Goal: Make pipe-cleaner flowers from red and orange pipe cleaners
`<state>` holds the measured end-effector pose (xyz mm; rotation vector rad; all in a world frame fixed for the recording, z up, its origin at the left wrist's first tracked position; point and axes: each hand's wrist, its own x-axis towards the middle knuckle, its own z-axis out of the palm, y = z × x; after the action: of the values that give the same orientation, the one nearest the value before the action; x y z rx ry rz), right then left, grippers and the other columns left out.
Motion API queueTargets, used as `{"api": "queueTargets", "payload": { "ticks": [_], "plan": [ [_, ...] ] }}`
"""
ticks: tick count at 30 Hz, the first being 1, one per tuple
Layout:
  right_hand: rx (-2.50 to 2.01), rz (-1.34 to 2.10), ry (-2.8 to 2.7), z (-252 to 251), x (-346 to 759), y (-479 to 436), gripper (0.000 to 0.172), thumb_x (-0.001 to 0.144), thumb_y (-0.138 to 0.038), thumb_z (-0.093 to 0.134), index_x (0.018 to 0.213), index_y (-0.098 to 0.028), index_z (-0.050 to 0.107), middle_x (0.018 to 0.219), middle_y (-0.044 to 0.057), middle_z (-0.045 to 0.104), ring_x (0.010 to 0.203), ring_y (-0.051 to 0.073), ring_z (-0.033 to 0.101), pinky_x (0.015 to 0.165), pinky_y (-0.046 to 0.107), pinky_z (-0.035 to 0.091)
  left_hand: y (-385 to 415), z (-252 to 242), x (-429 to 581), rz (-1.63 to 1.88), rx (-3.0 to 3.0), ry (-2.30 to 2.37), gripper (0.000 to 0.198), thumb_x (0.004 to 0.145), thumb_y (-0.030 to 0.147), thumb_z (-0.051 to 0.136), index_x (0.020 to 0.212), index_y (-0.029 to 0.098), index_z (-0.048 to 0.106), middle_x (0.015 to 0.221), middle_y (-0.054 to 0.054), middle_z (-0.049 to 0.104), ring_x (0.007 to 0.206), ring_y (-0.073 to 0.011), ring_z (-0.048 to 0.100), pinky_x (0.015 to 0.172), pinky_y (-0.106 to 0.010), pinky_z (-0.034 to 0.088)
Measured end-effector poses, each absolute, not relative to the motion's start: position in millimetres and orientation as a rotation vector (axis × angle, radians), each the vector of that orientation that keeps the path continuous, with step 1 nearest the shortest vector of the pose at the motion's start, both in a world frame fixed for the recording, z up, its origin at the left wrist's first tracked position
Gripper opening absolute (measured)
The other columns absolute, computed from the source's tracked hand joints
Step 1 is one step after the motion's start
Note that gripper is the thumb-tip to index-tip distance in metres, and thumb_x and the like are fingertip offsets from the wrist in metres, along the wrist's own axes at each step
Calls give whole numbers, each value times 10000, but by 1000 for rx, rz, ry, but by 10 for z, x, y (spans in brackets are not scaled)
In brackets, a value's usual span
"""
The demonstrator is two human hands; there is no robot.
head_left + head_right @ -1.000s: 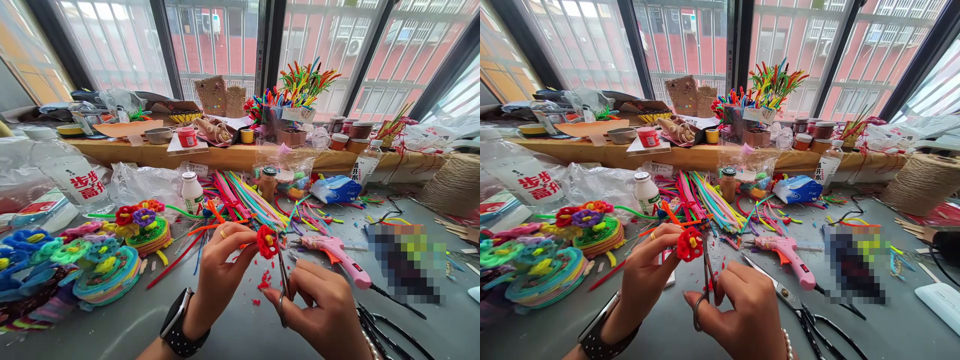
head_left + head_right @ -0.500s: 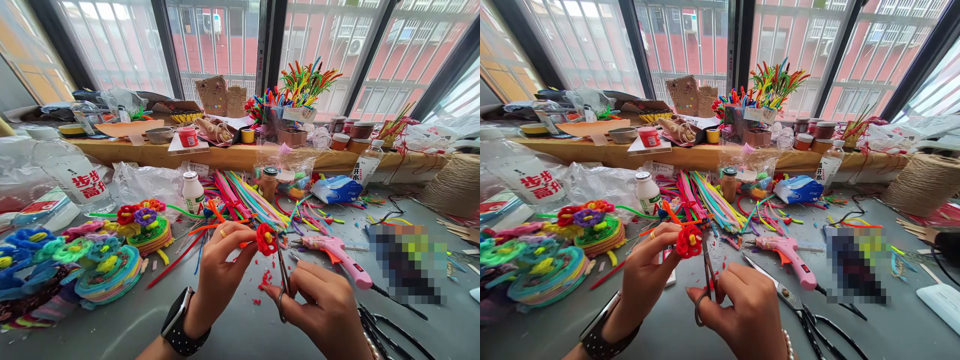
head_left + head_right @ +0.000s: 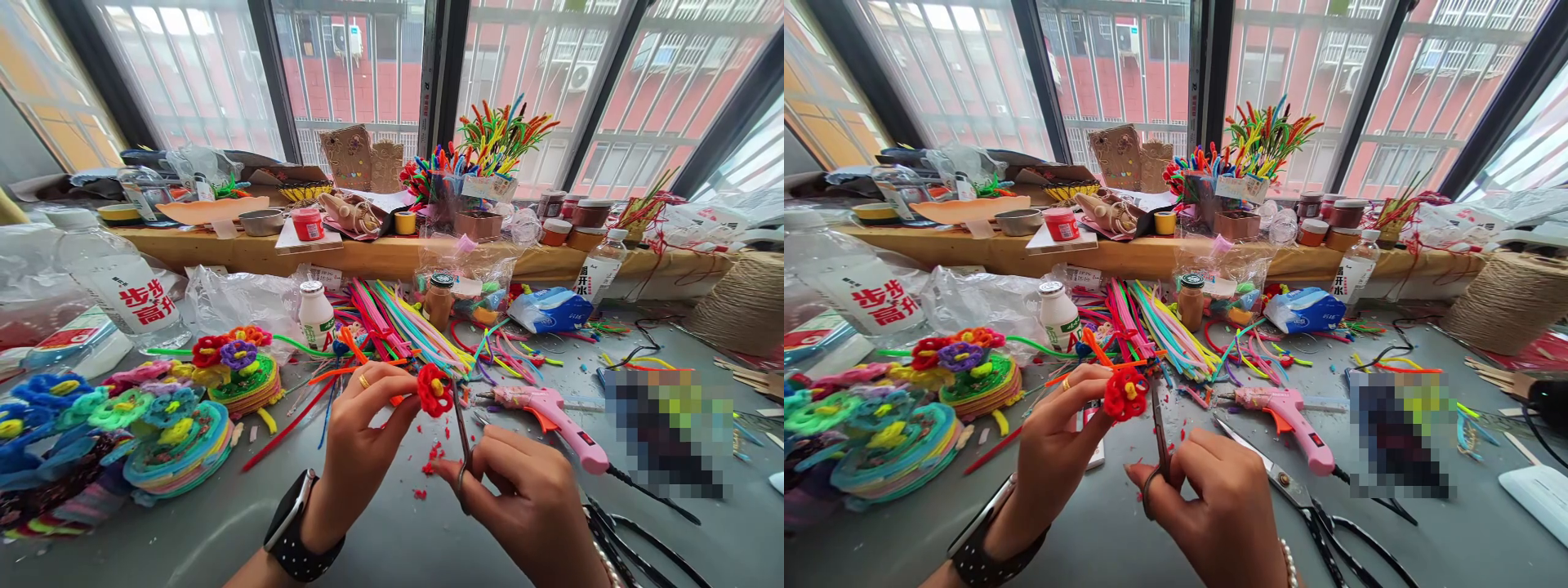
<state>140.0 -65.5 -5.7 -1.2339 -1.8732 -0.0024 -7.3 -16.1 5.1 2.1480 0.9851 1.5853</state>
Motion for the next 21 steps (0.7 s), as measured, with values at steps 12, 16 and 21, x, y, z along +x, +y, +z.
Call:
{"api": "queueTargets", "payload": {
  "ticks": [12, 16, 21],
  "plan": [
    [-1289, 31, -1882, -57, 1388, -667, 398, 663, -473, 567, 449, -172, 420, 404, -56, 371, 373, 61, 343, 368, 187, 260, -147, 39, -72, 1592, 2130, 969, 72, 706, 120, 547, 723, 168, 598, 694, -24, 575, 667, -137, 519, 618, -255, 410],
    [-1251, -20, -1866, -48, 1389, -661, 393, 673, -411, 583, 426, -172, 393, 396, -59, 367, 364, 55, 341, 367, 182, 261, -140, 35, -75, 1600, 2126, 965, 75, 711, 129, 543, 729, 170, 602, 695, -27, 583, 669, -143, 523, 616, -260, 411],
    [-1246, -43, -1895, -51, 1396, -650, 381, 692, -339, 583, 411, -174, 387, 380, -52, 377, 363, 60, 343, 374, 192, 254, -143, 44, -72, 1601, 2118, 959, 75, 710, 123, 545, 728, 166, 604, 697, -25, 579, 663, -135, 520, 612, -251, 408]
  ]
}}
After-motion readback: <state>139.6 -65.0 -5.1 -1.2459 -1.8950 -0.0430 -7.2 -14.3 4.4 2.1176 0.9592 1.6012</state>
